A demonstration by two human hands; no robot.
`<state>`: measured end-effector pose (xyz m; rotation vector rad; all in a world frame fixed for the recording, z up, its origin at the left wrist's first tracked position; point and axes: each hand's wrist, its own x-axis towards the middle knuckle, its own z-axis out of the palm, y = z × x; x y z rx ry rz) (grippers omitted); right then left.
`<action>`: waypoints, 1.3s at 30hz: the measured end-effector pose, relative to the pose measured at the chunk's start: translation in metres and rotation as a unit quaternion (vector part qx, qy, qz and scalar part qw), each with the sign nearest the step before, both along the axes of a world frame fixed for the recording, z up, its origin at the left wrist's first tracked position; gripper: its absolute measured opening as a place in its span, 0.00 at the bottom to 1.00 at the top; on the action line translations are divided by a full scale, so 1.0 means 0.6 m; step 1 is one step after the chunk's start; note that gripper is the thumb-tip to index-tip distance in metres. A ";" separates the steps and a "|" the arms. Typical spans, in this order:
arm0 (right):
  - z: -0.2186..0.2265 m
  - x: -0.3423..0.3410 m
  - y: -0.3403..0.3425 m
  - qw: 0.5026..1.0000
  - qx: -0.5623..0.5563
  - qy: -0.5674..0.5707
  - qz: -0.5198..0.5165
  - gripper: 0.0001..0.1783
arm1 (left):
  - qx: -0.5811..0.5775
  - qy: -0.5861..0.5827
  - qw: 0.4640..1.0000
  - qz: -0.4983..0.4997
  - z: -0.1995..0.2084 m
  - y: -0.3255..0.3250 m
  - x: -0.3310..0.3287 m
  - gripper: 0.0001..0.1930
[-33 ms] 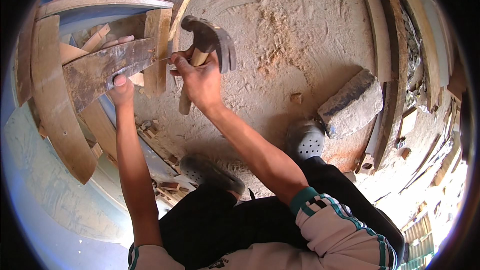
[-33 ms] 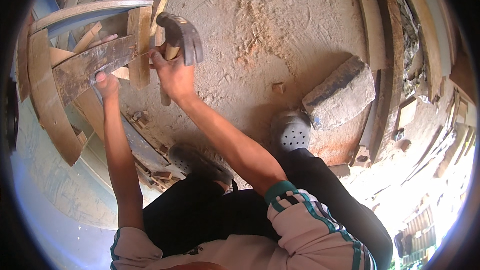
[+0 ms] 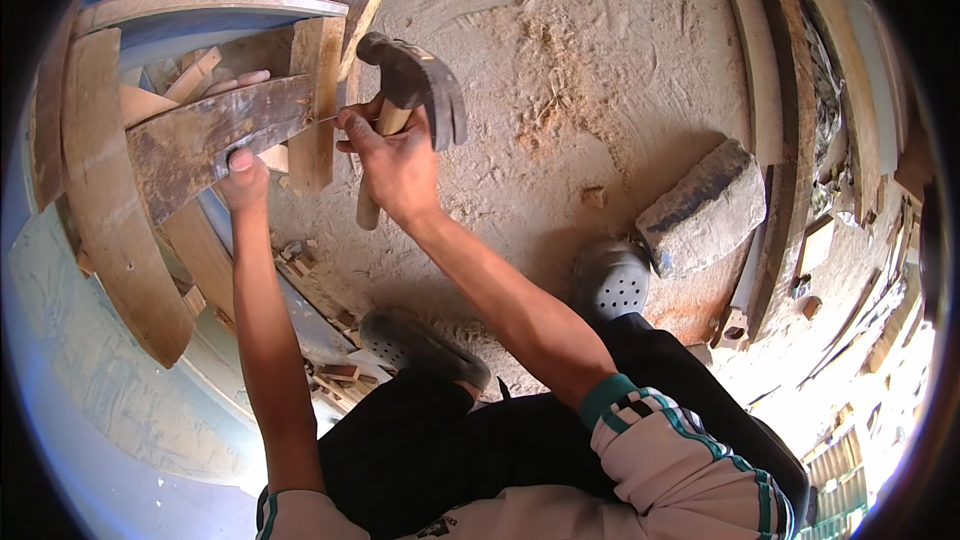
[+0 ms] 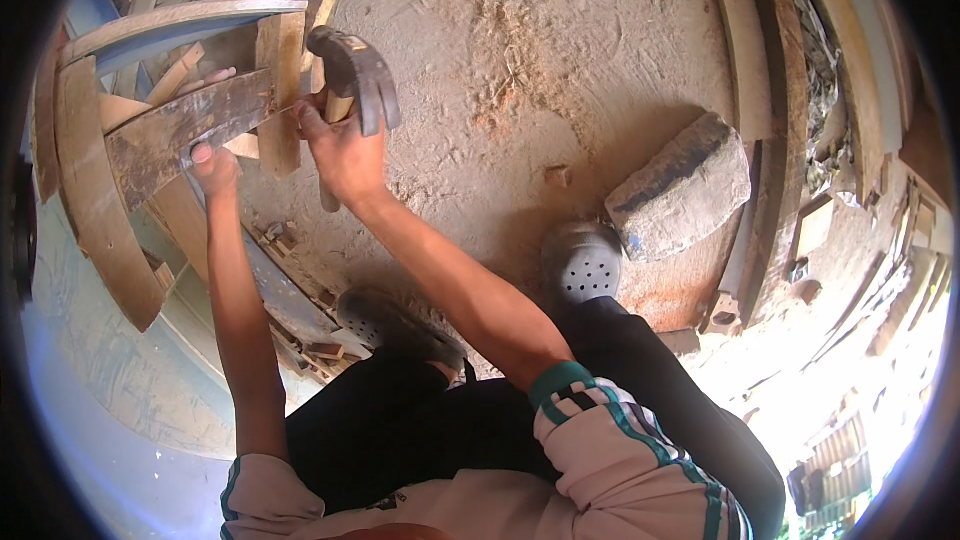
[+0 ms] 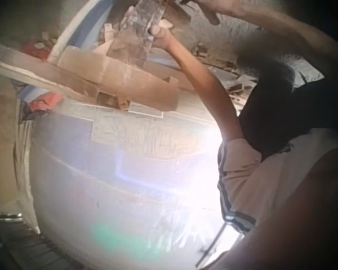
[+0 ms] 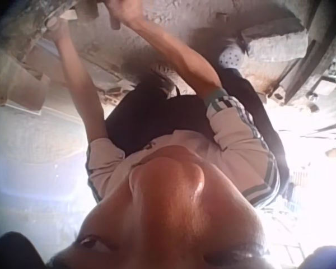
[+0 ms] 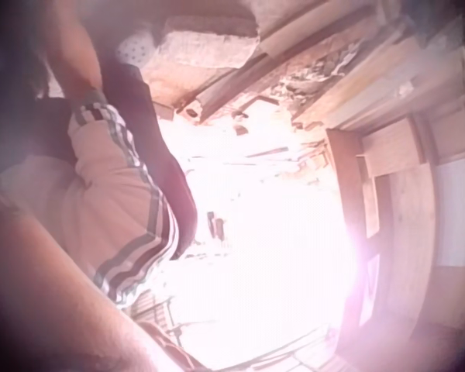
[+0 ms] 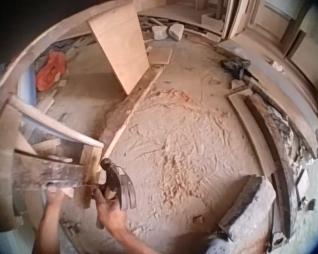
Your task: The person assembles a wooden frame by hammering nails into wooden pieces. They use a hammer to drive nails and a chisel to adjust joints, working on the floor in a cluttered workshop.
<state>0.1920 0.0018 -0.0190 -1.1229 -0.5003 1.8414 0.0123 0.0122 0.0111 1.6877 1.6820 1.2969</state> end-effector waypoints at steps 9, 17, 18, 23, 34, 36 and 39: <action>-0.013 -0.046 -0.018 0.997 0.048 -0.043 -0.048 0.08 | -0.022 -0.058 0.998 0.001 -0.008 -0.011 -0.009 0.53; -0.019 -0.049 -0.019 0.962 0.182 -0.198 -0.035 0.07 | 0.015 -0.038 0.999 -0.015 -0.002 -0.008 0.000 0.46; -0.024 -0.049 -0.020 0.954 0.212 -0.209 -0.037 0.09 | 0.019 -0.032 0.999 -0.013 -0.002 -0.007 0.000 0.45; -0.037 -0.047 -0.018 0.915 0.307 -0.262 -0.009 0.12 | 0.028 -0.040 0.999 -0.012 -0.013 -0.014 -0.012 0.40; -0.018 -0.042 -0.003 0.838 0.402 -0.367 0.024 0.07 | 0.028 0.088 0.990 0.107 -0.050 -0.040 -0.032 0.38; -0.018 -0.040 -0.006 0.859 0.377 -0.344 0.041 0.09 | 0.017 0.110 0.987 0.115 -0.052 -0.040 -0.029 0.38; -0.015 -0.044 -0.009 0.852 0.375 -0.362 0.046 0.13 | 0.026 0.144 0.983 0.111 -0.041 -0.036 -0.023 0.36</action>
